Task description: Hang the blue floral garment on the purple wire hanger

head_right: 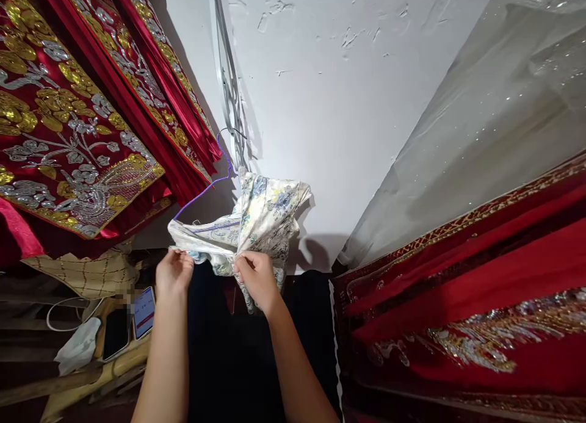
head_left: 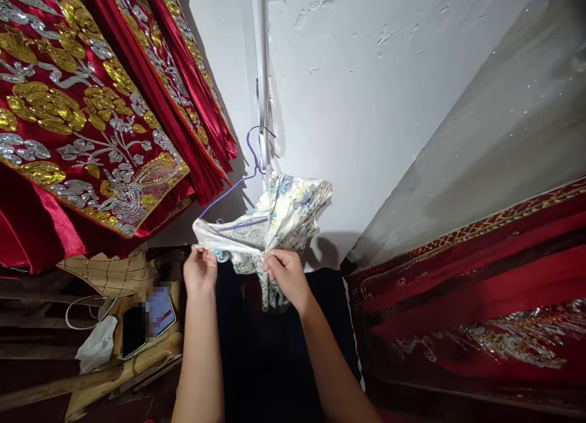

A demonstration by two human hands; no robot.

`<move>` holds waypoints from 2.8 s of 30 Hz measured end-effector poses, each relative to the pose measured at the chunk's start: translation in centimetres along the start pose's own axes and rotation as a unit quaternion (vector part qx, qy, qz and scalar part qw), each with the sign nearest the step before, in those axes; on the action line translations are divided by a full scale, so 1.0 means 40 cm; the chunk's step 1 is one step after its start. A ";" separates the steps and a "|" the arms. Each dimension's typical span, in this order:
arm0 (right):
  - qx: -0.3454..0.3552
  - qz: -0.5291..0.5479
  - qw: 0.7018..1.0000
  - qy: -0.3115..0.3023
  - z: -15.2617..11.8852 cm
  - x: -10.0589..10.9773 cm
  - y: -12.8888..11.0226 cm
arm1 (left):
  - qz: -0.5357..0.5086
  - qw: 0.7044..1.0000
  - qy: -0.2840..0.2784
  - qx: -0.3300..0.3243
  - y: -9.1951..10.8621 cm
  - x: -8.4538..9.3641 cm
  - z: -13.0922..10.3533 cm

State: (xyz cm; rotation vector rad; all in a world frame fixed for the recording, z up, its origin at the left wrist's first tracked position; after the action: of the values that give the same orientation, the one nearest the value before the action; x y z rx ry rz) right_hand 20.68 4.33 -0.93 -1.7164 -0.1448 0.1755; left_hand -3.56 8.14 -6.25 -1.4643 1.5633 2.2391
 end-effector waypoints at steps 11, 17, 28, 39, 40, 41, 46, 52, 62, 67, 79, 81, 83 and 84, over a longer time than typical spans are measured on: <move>-0.129 0.012 0.977 0.170 0.037 0.234 0.145 | 0.298 0.926 -0.231 0.019 -0.168 0.011 -0.119; -0.228 -0.105 0.954 0.162 0.023 0.357 0.236 | 0.269 0.906 -0.327 -0.017 -0.116 -0.107 -0.188; -0.079 0.085 0.993 -0.036 0.028 0.080 0.094 | 0.217 0.855 -0.468 -0.061 -0.001 -0.292 -0.367; 0.049 -0.189 0.961 -0.195 -0.033 0.033 -0.143 | 0.342 0.790 -0.508 -0.032 0.033 -0.200 -0.275; 0.079 -0.201 0.965 -0.147 -0.024 0.053 -0.173 | 0.368 0.769 -0.522 -0.031 0.030 -0.186 -0.265; 0.115 -0.196 0.970 -0.082 -0.013 0.076 -0.205 | 0.394 0.750 -0.531 -0.034 0.030 -0.173 -0.254; 0.204 -0.076 0.954 0.204 0.068 0.161 -0.272 | 0.496 0.690 -0.524 -0.058 0.073 -0.129 -0.193; -0.034 -0.145 0.982 0.116 0.210 0.111 -0.096 | 0.530 0.641 -0.550 -0.073 0.141 -0.125 -0.180; 0.108 -0.190 0.974 0.052 0.128 0.155 -0.096 | 0.544 0.679 -0.492 -0.019 0.187 -0.051 -0.055; 0.093 -0.194 0.974 0.066 0.096 0.184 -0.132 | 0.504 0.704 -0.465 -0.188 0.274 -0.148 -0.012; 0.102 -0.239 0.966 0.011 0.051 0.150 -0.139 | 0.473 0.679 -0.467 -0.310 0.251 -0.328 -0.052; 0.141 -0.214 0.961 0.103 0.035 0.202 -0.160 | 0.491 0.666 -0.465 -0.314 0.258 -0.325 -0.029; 0.171 -0.157 0.948 0.216 0.021 0.273 -0.180 | 0.507 0.651 -0.455 -0.334 0.274 -0.323 -0.010; 0.175 -0.130 0.941 0.258 0.020 0.306 -0.187 | 0.511 0.643 -0.456 -0.344 0.281 -0.325 -0.007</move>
State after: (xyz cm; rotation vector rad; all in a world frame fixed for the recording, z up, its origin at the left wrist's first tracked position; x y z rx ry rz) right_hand 32.55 8.62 5.95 -1.3220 0.0492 -0.4244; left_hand -1.92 8.21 10.86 1.0732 1.1939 3.3616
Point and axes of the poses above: each hand's wrist, its own z-axis towards the middle knuckle, its own x-axis out of the back of the hand, y = z × x, the point moved 5 cm from there along z, towards the middle knuckle, and after that the axes turned 14 degrees about -x, right-handed, at the moved point
